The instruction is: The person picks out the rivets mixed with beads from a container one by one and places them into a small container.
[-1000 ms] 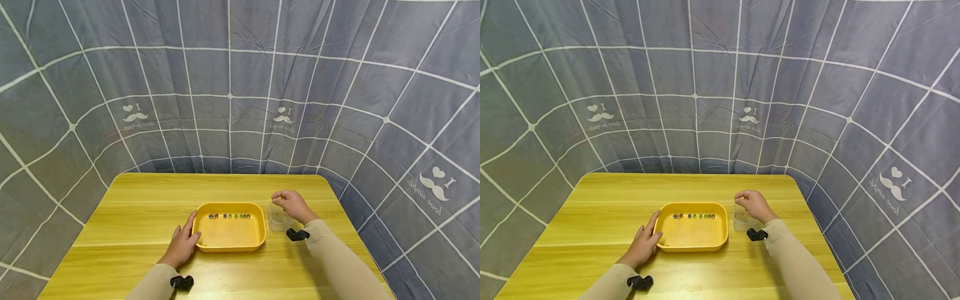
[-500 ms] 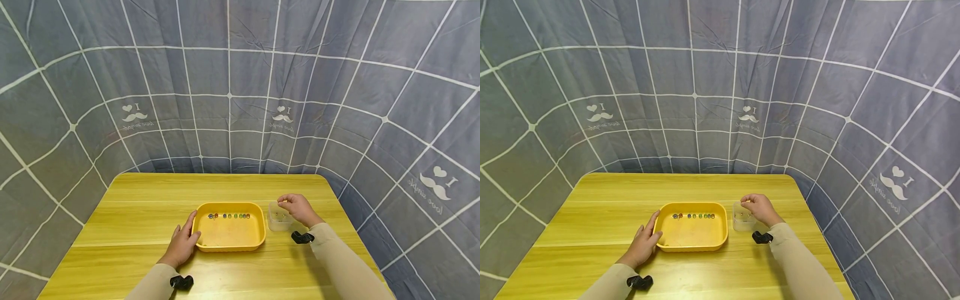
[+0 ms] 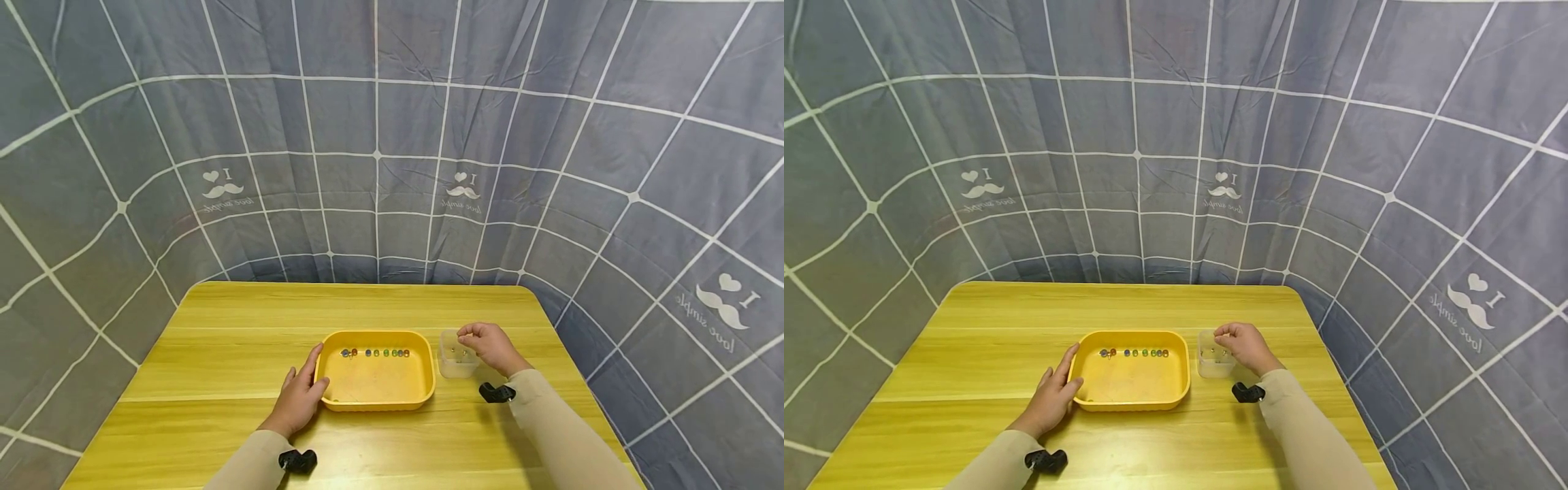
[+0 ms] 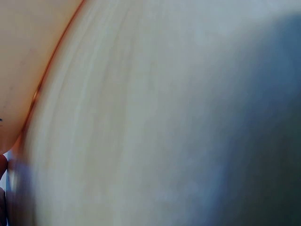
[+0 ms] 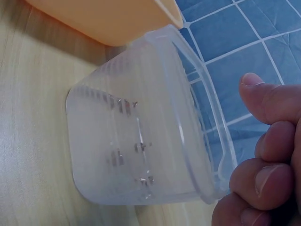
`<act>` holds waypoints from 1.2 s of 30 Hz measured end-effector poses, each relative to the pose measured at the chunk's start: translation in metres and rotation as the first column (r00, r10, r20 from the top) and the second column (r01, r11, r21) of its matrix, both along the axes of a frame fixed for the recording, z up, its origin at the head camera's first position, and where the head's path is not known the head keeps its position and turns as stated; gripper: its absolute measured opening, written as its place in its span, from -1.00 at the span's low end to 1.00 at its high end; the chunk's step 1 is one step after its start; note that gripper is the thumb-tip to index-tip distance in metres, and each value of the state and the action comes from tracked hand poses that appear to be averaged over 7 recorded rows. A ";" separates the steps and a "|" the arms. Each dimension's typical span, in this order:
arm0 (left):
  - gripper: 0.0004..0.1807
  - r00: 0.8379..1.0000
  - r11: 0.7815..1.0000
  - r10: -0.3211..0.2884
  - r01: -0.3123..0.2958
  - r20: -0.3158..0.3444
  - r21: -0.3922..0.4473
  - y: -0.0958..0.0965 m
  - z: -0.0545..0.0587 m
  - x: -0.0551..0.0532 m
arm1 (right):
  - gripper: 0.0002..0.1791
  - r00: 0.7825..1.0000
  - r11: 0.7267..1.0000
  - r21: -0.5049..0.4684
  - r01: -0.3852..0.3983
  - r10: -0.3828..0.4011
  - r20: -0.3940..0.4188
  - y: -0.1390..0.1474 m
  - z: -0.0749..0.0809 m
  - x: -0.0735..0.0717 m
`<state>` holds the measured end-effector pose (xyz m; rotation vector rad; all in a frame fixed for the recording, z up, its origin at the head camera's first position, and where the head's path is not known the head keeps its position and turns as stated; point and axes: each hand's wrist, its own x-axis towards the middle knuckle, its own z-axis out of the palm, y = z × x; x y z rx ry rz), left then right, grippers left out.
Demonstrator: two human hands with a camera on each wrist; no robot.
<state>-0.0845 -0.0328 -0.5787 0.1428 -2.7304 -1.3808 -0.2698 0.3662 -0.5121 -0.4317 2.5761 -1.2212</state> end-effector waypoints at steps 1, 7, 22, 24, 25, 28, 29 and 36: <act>-0.23 1.000 1.000 0.001 -0.001 0.001 -0.001 0.000 0.000 0.000 | -0.73 1.000 1.000 0.001 0.002 -0.002 0.001 0.000 -0.001 0.000; -0.23 1.000 1.000 0.002 -0.002 0.003 0.000 0.001 0.001 -0.001 | -0.75 1.000 1.000 -0.009 0.020 -0.020 0.013 0.001 -0.002 0.000; -0.23 1.000 1.000 0.004 -0.004 0.002 -0.003 0.002 0.003 0.000 | -0.71 1.000 0.999 -0.038 0.008 -0.007 0.027 0.001 0.000 0.002; -0.23 1.000 1.000 0.001 -0.001 0.001 -0.004 0.002 0.003 0.000 | -0.71 0.999 0.999 -0.043 0.009 -0.007 0.032 0.001 0.001 0.001; -0.23 1.000 1.000 0.000 0.000 0.001 -0.006 0.002 0.003 0.000 | -0.71 0.999 0.999 -0.045 0.008 -0.006 0.034 0.001 0.001 0.001; -0.23 1.000 1.000 -0.001 0.001 -0.001 -0.006 0.002 0.002 0.000 | -0.70 0.999 0.999 -0.048 0.005 -0.003 0.035 0.002 0.000 0.001; -0.23 1.000 1.000 -0.001 0.001 -0.001 -0.006 0.002 0.002 -0.001 | -0.70 0.999 0.999 -0.047 0.003 -0.002 0.035 0.002 0.000 0.000; -0.23 1.000 1.000 -0.001 0.001 0.001 -0.007 0.002 0.003 -0.001 | -0.69 1.000 0.999 -0.047 0.000 0.001 0.031 0.003 0.001 0.000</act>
